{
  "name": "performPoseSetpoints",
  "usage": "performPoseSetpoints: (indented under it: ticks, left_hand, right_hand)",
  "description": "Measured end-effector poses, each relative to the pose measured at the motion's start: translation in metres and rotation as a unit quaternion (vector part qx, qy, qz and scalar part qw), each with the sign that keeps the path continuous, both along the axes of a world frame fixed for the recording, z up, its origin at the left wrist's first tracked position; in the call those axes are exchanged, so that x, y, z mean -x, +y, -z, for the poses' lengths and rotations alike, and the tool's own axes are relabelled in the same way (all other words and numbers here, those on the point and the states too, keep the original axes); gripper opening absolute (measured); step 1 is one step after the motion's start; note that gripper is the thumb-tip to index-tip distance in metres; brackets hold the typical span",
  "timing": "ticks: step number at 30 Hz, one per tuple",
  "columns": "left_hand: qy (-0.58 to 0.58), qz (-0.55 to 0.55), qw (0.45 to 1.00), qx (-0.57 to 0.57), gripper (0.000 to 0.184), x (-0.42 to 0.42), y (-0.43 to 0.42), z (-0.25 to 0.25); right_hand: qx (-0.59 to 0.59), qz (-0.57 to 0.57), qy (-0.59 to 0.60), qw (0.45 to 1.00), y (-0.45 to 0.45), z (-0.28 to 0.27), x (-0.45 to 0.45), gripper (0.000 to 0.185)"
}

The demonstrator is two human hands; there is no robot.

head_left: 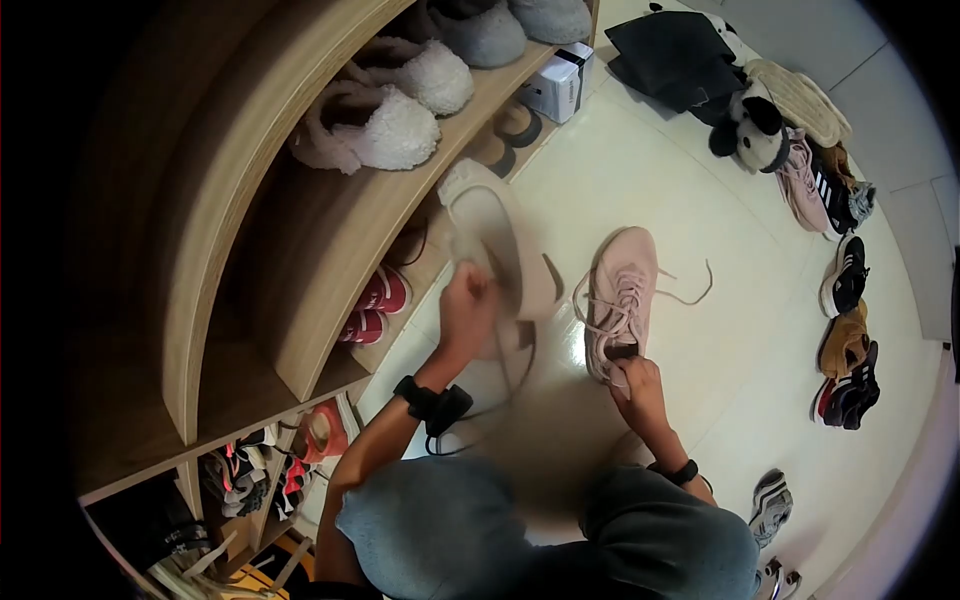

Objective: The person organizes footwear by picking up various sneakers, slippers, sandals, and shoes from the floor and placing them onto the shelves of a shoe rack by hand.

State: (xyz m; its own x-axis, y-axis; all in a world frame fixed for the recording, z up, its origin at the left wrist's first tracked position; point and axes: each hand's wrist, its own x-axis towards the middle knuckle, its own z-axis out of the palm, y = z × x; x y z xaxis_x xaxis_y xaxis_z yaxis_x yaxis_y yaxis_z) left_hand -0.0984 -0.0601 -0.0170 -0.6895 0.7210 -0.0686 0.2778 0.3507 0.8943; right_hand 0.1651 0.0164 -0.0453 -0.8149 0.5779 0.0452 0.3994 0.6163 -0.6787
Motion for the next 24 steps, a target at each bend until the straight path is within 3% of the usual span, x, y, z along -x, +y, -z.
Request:
performPoseSetpoints:
  ticks: [2,8,12,18,20,21,23,24]
  left_hand:
    - [0.069,-0.069,0.995,0.021,0.015,0.004,0.000,-0.008]
    - [0.106,-0.038,0.982,0.150,0.019,0.055,-0.008,0.026]
    - [0.037,0.050,0.995,0.079,0.018,0.038,-0.006,0.047]
    - [0.011,0.145,0.982,0.119,0.013,-0.005,-0.001,0.066]
    - [-0.080,0.169,0.962,0.200,0.015,-0.003,0.006,0.052]
    - [-0.046,0.160,0.974,0.155,0.015,0.013,0.004,0.064]
    - [0.159,0.106,0.982,0.008,0.015,0.047,0.005,0.056]
    - [0.210,0.081,0.968,0.115,0.017,0.065,0.005,0.045]
  right_hand:
    - [-0.008,-0.002,-0.004,1.000,-0.001,0.002,-0.001,0.034]
    - [-0.015,0.004,0.004,1.000,-0.001,0.001,0.000,0.034]
    - [-0.031,0.004,0.020,0.999,-0.002,0.004,0.001,0.033]
    - [-0.021,0.012,0.014,1.000,-0.001,0.002,0.002,0.033]
    - [-0.027,0.013,0.003,1.000,-0.003,0.004,0.000,0.035]
    - [-0.022,0.015,0.002,1.000,-0.005,0.004,0.000,0.035]
    - [-0.029,0.027,0.011,0.999,-0.005,0.002,0.003,0.036]
    - [-0.027,0.028,0.012,0.999,-0.005,0.002,0.003,0.036]
